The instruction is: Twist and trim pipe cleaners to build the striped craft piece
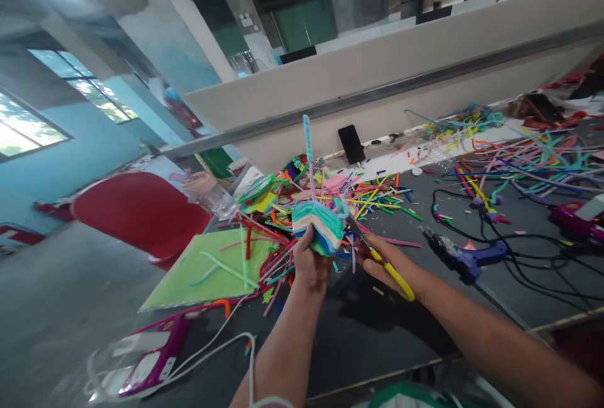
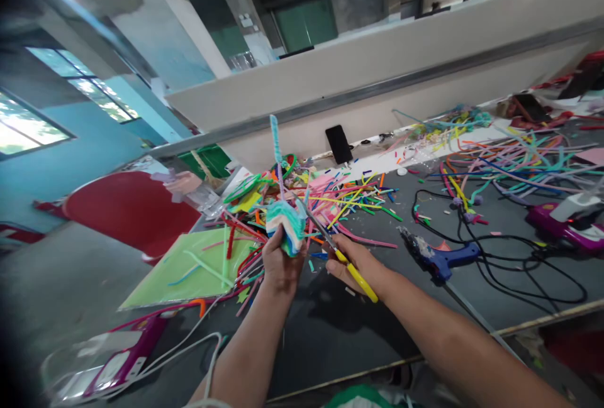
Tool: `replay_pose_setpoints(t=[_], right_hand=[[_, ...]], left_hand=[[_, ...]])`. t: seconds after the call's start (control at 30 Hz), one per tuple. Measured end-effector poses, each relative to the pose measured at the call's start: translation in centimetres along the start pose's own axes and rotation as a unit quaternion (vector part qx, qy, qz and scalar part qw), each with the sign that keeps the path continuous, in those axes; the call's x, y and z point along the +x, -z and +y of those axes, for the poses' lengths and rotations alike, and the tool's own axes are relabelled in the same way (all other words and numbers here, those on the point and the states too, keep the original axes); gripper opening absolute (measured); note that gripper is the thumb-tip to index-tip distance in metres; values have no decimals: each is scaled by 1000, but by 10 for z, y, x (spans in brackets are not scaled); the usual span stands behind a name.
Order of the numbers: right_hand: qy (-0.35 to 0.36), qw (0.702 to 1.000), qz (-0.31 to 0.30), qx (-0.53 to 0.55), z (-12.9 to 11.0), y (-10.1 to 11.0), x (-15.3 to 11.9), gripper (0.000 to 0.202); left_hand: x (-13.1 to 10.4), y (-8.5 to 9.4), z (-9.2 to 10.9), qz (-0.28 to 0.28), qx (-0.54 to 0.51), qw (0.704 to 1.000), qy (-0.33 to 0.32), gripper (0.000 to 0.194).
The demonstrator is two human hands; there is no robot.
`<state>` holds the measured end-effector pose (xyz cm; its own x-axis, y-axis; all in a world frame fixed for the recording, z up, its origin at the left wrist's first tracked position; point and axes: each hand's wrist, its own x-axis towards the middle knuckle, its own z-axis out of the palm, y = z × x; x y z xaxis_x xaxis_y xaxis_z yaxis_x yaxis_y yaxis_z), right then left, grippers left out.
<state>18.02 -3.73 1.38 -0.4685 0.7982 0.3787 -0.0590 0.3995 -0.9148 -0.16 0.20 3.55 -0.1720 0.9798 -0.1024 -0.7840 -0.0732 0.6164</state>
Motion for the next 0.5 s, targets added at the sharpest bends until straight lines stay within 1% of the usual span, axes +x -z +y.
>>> replay_pose_setpoints(t=[0.13,0.3,0.37,0.5], right_hand=[[0,1000,2,-11,-2,-1,-1,44],[-5,1000,-20,-3,-6,0,-2,49],[6,999,-37,18,-7,0,-3,50],[20,996,-62,59,-5,-2,-4,50]], left_hand=[[5,4,4,10,-9,999,-50,17],[8,10,14,16,8,996,-85,18],[7,10,16,16,9,996,-87,18],[5,8,15,12,-7,998,-63,17]])
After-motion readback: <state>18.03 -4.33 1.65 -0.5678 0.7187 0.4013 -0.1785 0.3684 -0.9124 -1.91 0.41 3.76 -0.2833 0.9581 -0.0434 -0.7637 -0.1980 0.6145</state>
